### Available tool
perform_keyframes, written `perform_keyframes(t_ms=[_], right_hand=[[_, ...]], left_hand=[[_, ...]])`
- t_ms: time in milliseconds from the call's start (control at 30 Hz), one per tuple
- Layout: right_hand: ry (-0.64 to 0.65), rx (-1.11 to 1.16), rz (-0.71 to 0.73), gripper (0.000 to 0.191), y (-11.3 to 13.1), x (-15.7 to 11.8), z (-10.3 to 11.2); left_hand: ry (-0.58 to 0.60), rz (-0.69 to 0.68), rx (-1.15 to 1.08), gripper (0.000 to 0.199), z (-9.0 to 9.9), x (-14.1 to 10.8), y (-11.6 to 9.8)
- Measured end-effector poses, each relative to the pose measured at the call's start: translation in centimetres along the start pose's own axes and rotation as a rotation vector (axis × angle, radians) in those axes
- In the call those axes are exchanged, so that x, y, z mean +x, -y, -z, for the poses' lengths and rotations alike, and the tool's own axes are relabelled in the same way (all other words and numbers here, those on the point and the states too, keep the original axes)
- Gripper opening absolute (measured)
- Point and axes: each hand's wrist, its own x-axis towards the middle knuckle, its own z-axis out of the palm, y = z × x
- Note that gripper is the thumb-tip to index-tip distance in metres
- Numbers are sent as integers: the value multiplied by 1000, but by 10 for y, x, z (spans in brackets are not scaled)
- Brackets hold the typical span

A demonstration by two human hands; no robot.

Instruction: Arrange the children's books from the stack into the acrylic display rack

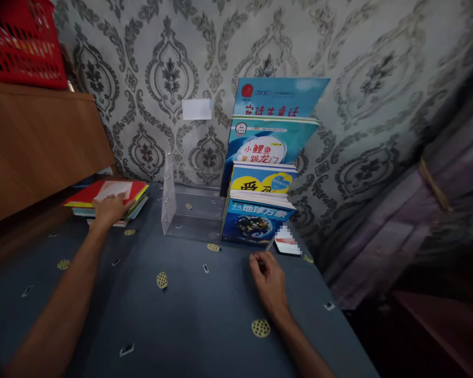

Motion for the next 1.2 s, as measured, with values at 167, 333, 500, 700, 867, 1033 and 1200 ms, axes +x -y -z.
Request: perform_keyframes(t_ms=[167, 333, 500, 700, 867, 1033, 1200], right_hand=[[1, -3, 0, 40, -1, 0, -1], [14, 11, -9, 41, -1, -1, -2], [17, 38, 2, 41, -1, -1, -3], [40, 3, 6, 41, -2, -1, -3], [37, -11, 21, 38, -2, -1, -3], [49, -37, 41, 37, -1, -1, -2], [48, -27, 44, 39, 0, -1, -2]], left_hand=[[47, -2, 38, 68, 12, -7, 2], [29, -78, 118, 65, 20, -34, 0], [43, -181, 213, 56, 24, -54, 8], [77, -219, 197, 52, 20, -42, 35], [129, -288, 229, 51, 22, -39, 48], [131, -317, 259, 52, 31, -42, 44], [106, -360, 287, 51, 36, -62, 39]])
